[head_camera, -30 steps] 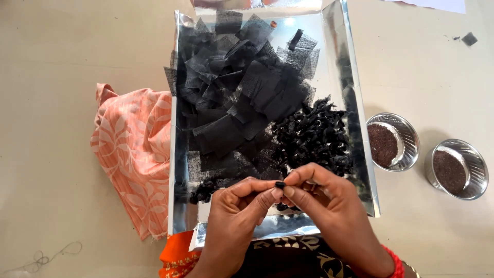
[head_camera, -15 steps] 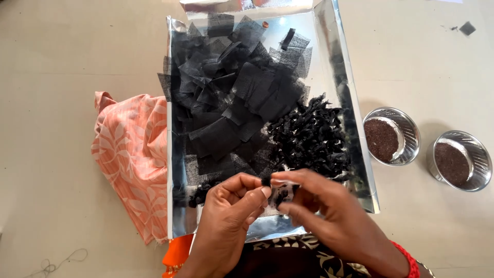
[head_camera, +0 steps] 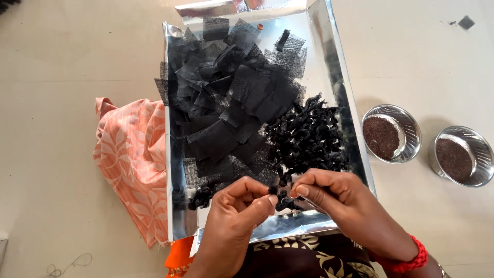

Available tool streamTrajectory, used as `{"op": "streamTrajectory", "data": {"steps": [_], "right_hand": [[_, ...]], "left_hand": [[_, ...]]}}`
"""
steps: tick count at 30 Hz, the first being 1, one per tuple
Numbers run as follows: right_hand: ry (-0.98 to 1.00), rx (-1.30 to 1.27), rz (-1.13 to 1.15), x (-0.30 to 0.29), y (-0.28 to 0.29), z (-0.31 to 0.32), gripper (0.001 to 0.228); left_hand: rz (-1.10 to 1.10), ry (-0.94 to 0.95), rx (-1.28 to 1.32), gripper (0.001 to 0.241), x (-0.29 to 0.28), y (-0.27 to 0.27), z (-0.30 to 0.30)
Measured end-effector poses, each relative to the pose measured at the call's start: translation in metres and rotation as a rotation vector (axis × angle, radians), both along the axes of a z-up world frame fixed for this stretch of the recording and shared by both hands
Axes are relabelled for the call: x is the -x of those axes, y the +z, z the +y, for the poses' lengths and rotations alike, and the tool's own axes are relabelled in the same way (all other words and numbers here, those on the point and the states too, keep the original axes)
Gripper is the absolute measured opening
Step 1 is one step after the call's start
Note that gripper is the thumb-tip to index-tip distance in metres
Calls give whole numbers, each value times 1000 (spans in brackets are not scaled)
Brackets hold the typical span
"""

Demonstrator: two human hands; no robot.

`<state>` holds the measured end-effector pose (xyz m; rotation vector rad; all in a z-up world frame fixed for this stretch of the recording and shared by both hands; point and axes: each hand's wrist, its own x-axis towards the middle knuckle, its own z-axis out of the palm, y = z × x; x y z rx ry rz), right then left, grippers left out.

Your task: Assembling small black mesh items using a needle and thread while sitting on the floor.

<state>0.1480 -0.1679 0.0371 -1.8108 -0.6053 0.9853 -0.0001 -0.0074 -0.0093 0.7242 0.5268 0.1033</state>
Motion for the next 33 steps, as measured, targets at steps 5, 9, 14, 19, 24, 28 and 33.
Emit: {"op": "streamTrajectory", "data": {"steps": [5,9,14,19,24,28,33], "right_hand": [[-106,-36,224,4,-7,-15,19],[261,-223,-100,21,-2,-6,11],[334,-94,-359,16,-18,2,14],[162,-111,-642,-12,-5,5,24],[70,-38,-408,-18,7,-7,15],[185,-238,-180,-7,23,-17,16],[360,-250,-340,19,-2,-12,11]], "left_hand": [[18,23,-331,8,-2,4,-5],[8,80,-278,9,-5,12,-5],[-39,48,21,12,-4,11,-9],[70,24,193,15,-6,12,-12],[99,-51,-185,11,-3,15,-8],[25,1,-668,11,-2,17,-10],[6,52,-310,14,-6,15,-12]]}}
